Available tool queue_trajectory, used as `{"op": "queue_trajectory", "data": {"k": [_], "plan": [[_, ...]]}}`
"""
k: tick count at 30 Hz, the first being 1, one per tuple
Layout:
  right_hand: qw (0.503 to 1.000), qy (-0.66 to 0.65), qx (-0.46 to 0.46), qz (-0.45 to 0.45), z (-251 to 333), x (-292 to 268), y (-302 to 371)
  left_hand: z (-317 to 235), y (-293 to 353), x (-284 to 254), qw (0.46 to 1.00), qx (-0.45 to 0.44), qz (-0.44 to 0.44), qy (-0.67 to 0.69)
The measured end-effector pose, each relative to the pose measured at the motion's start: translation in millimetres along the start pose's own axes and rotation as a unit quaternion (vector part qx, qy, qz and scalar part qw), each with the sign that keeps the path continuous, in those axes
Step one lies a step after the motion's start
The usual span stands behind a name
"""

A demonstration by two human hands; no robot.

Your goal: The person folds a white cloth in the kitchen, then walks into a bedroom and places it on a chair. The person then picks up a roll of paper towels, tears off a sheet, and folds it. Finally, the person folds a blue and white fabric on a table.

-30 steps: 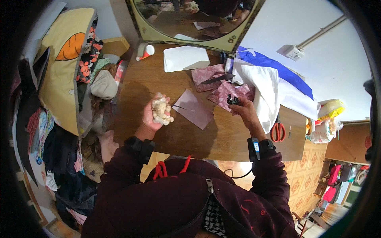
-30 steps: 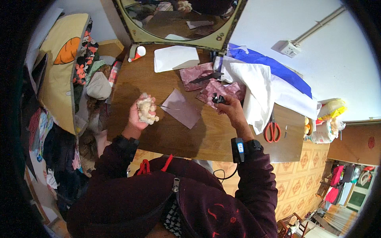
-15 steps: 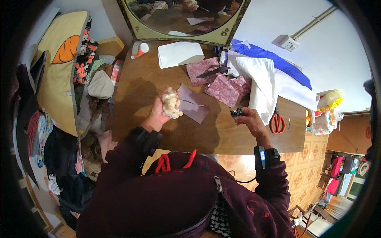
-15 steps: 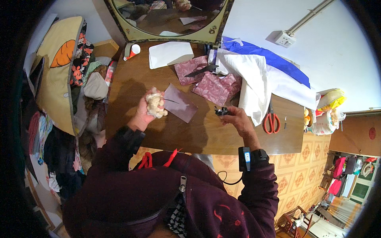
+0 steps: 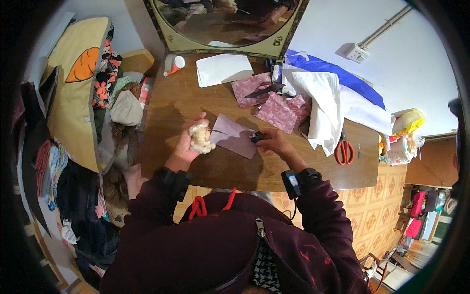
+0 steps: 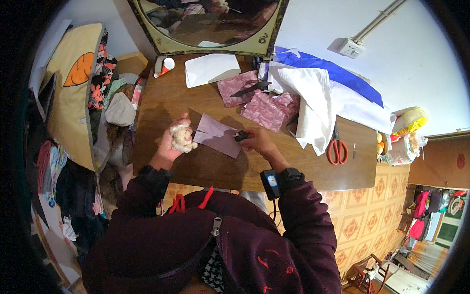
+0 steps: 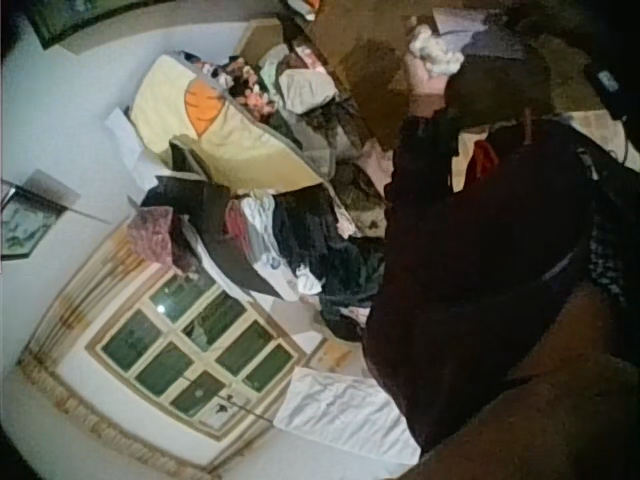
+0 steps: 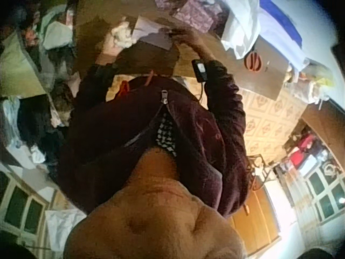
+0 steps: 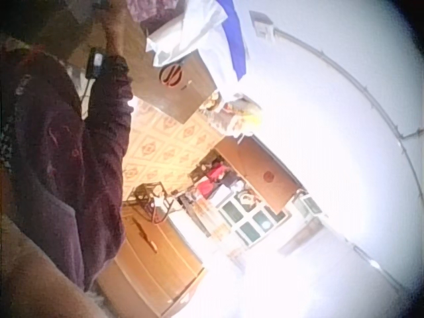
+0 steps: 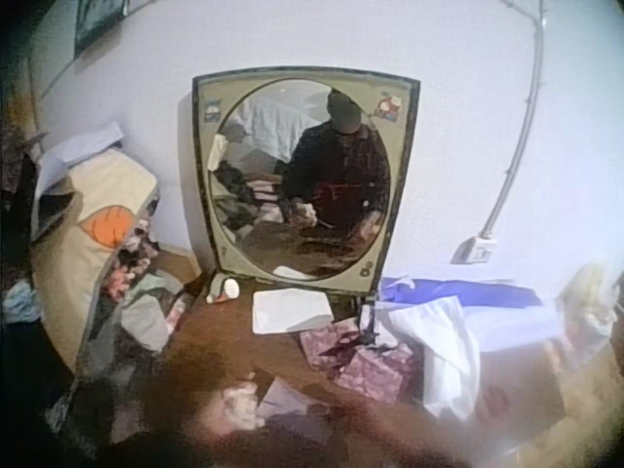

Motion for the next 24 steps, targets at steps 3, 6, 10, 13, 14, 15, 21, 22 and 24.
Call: {"op": "queue_trajectory", "data": {"k": [3,6,10,13,14,15,21,22,24], "plan": [[0.999,0.032,-0.032,-0.028,9,-33,21,-4,-2,-1,1.000,0.006,0.001,0.012],[0.993,0.084,-0.013,-0.086,14,-74,52,-3,-8,2,1.000,0.011,-0.015,0.005],[0.984,0.044,-0.014,-0.174,20,-126,99,11,-28,17,1.000,0.009,0.008,-0.016],[0.985,-0.017,-0.038,-0.169,15,-160,134,29,-43,26,1.000,-0.016,0.020,-0.006],[0.983,-0.024,-0.029,-0.181,6,-176,149,36,-48,29,0.999,-0.025,0.022,0.000],[0.984,-0.031,-0.040,-0.173,-1,-191,166,42,-54,32,0.999,-0.033,0.028,-0.002],[0.940,0.198,0.162,-0.226,-102,-312,305,78,-81,47,0.996,-0.041,-0.049,-0.067],[0.918,0.206,0.261,-0.215,-127,-331,335,88,-85,54,0.994,-0.048,-0.062,-0.070],[0.897,0.197,0.300,-0.258,-142,-365,367,108,-97,72,0.991,-0.047,-0.077,-0.098]]}}
Point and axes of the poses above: each hand's wrist, its own y-axis away from the middle knuckle, its own x-axis out of the palm, z = x × y, the point moved 9 cm from there along -y, towards the middle knuckle, and after that the axes turned 9 degrees about -y, right-handed, at the moved point
